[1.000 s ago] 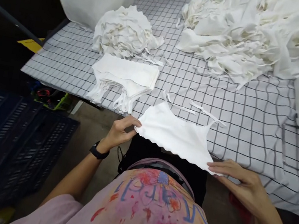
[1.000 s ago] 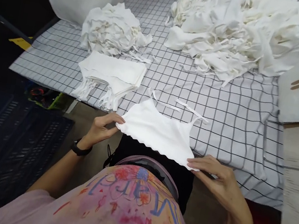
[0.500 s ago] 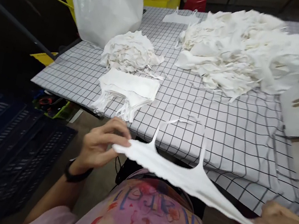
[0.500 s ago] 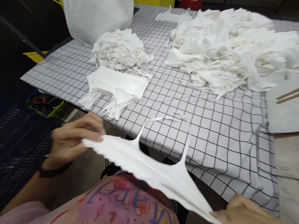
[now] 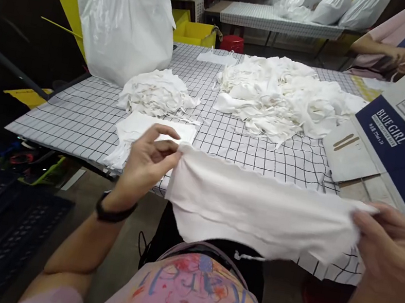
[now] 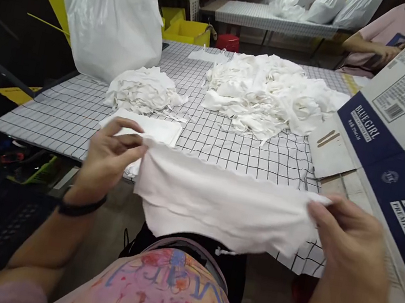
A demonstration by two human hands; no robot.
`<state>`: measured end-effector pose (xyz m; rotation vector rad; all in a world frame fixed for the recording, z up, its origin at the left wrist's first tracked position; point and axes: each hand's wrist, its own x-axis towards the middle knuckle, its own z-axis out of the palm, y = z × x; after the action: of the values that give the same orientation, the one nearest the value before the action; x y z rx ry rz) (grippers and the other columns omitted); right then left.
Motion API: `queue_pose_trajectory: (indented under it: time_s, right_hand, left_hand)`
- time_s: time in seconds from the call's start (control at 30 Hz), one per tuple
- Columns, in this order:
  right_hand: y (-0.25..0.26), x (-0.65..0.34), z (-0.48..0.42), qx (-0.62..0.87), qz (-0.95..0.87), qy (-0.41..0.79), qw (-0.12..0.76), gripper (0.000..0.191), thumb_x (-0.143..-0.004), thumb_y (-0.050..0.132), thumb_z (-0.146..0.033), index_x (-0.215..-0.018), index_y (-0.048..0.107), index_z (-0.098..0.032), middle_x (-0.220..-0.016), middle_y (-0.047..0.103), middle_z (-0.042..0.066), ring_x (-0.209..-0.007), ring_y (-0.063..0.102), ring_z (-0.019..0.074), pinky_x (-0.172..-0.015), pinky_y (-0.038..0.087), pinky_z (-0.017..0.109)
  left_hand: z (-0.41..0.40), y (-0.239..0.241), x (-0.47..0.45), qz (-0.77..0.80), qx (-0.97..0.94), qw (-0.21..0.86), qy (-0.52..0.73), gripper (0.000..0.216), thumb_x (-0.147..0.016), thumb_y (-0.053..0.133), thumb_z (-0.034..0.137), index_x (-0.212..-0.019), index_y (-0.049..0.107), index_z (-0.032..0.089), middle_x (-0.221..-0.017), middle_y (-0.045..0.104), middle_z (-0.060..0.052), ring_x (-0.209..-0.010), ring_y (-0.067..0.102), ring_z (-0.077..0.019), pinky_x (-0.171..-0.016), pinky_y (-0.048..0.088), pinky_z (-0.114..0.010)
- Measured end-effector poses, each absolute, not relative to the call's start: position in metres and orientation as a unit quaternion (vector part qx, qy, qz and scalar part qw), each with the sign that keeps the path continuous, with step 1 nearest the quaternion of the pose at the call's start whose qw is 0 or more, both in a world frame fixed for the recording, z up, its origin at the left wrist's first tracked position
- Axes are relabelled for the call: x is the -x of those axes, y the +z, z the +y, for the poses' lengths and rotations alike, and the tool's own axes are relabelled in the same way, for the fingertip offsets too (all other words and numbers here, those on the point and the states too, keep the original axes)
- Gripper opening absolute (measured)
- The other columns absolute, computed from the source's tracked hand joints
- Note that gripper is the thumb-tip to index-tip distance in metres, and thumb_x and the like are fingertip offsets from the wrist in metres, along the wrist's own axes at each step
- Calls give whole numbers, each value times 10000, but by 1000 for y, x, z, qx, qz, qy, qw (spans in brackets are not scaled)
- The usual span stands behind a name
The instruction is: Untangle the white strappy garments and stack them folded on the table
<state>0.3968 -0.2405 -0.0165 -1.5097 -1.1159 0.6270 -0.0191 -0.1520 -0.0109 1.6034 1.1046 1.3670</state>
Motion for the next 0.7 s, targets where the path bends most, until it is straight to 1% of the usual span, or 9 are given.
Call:
queue_pose_trajectory:
  time_s: [0.03, 0.07, 0.13, 0.17, 0.23, 0.33, 0.47, 0.6, 0.7]
  right_hand:
    - [-30, -397, -217, 614, -453, 310, 567, 320, -651, 919, -484, -777, 754, -241, -767, 714, 86, -660, 656, 223, -582, 540, 354]
    - [-44, -397, -194, 606, -451, 340, 560, 326, -645, 925, -477, -780, 758, -231, -769, 710, 82, -676, 645, 210, -608, 541, 344]
    - [-73, -398, -153, 619, -460, 385, 506, 351, -647, 920, -483, -784, 751, -207, -774, 715, 79, -683, 635, 193, -626, 538, 325]
    - [-86, -399, -137, 626, -468, 393, 484, 380, -659, 902, -511, -805, 747, -197, -778, 714, 71, -689, 634, 186, -634, 536, 316]
    - [-109, -398, -110, 646, -483, 391, 443, 420, -661, 871, -554, -769, 713, -180, -748, 702, 61, -675, 623, 178, -616, 515, 300]
    - [-130, -397, -81, 676, -511, 354, 395, 406, -696, 799, -554, -755, 684, -169, -737, 696, 55, -669, 609, 174, -603, 472, 287]
    - [-140, -394, -49, 713, -547, 271, 344, 351, -733, 714, -514, -764, 686, -164, -666, 661, 39, -628, 559, 165, -592, 415, 293]
    - [-146, -393, -23, 739, -571, 201, 296, 255, -752, 673, -428, -769, 699, -175, -622, 638, 33, -635, 576, 194, -678, 440, 341]
    - [-154, -394, -14, 756, -573, 165, 269, 215, -771, 668, -402, -793, 702, -191, -669, 662, 53, -702, 615, 234, -768, 472, 382]
  left_hand:
    - [-136, -25, 14, 435, -621, 394, 520, 253, -866, 736, 241, -1077, 597, 238, -761, 689, 25, -674, 662, -128, -581, 498, -234]
    - [-119, -39, 9, 446, -607, 415, 510, 238, -855, 722, 236, -1049, 584, 228, -728, 672, 30, -646, 630, -117, -571, 464, -224]
    - [-86, -69, -1, 469, -605, 433, 476, 246, -809, 707, 219, -1015, 573, 215, -667, 619, 49, -584, 563, -100, -542, 397, -209]
    - [-71, -83, -6, 487, -606, 423, 466, 232, -788, 687, 207, -988, 570, 212, -643, 592, 58, -556, 529, -94, -528, 364, -206]
    - [-44, -106, -13, 537, -617, 390, 424, 235, -748, 639, 154, -961, 559, 215, -614, 560, 72, -533, 491, -98, -536, 346, -218]
    - [-14, -128, -21, 582, -641, 335, 373, 292, -716, 583, 90, -972, 548, 226, -614, 555, 76, -553, 490, -124, -589, 365, -250]
    - [11, -136, -27, 607, -662, 287, 334, 338, -699, 577, 33, -979, 554, 221, -636, 553, 59, -628, 528, -158, -674, 402, -285]
    - [23, -138, -30, 613, -673, 265, 320, 303, -719, 577, 15, -947, 561, 214, -660, 546, 40, -665, 538, -168, -719, 425, -304]
    - [23, -142, -31, 610, -675, 273, 312, 337, -762, 599, 60, -1063, 569, 209, -722, 580, 24, -689, 559, -176, -740, 454, -326]
